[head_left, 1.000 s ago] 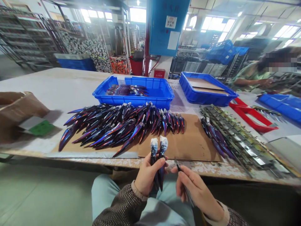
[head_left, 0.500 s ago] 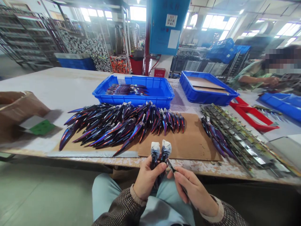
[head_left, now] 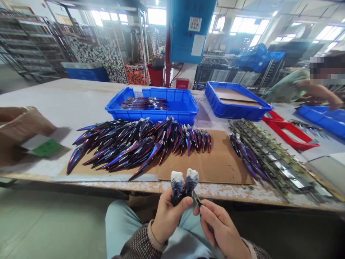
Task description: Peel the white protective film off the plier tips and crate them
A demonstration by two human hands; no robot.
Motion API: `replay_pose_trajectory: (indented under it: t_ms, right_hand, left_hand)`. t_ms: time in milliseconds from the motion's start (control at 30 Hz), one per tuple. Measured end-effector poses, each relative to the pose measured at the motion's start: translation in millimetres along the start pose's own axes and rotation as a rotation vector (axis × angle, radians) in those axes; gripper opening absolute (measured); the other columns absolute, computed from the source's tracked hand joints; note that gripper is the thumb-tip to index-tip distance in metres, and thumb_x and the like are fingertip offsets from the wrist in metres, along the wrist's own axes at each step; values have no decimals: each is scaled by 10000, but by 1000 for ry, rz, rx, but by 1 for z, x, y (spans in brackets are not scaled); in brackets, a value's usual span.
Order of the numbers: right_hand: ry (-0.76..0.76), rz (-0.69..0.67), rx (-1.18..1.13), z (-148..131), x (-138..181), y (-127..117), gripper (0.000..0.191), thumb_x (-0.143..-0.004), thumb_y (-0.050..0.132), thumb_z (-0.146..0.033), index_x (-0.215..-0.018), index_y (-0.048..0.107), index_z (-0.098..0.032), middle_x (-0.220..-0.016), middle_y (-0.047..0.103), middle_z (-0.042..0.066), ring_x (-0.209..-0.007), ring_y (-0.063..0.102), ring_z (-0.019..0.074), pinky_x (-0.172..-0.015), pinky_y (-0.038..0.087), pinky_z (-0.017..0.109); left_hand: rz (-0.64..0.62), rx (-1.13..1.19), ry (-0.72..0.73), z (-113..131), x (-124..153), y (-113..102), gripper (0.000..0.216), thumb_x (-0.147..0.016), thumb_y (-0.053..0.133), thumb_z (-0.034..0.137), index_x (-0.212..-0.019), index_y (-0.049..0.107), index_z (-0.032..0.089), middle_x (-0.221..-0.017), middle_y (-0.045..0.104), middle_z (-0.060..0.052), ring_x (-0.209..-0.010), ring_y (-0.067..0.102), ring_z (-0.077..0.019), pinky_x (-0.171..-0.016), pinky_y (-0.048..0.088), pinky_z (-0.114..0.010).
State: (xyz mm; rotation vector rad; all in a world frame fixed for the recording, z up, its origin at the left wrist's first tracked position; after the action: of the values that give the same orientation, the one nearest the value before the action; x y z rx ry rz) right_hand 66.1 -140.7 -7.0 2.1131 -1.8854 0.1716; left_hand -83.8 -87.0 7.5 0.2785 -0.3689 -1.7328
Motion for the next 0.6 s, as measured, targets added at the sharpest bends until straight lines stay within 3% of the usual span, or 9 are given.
replay_pose_trajectory:
  t_ms: [267,600]
  right_hand:
    - [-68,11,66,-5,4,-2,510,-942,510,-676,-844,576,-180,-386,373,-119,-337,222,54,-366,182,190]
    - [-146,-71,266,-27,1,-10,489,-1003,433,-610,-880,615,-173,-414,387,-104,-371,261,78,-404,229,220]
  left_hand:
    - [-35,-2,4,-5,11,-1,288,-778,830,343,-985,757,157,-862,738,-46,-792,637,-179,-778,528,-267]
    - [-58,-7,39,8,17,2,231,-823,791,289,-1008,732,164,-843,738,-28,-781,643,-163,-770,521,-249]
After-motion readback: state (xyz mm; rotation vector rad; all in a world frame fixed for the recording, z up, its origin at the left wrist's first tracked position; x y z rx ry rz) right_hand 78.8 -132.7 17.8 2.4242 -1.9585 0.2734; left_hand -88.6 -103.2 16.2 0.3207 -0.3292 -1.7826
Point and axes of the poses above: each hand's wrist, its own x-axis away from the middle knuckle, its own y-axis out of the palm, z = x × y, the point moved 2 cm from there along -x, towards the middle knuckle
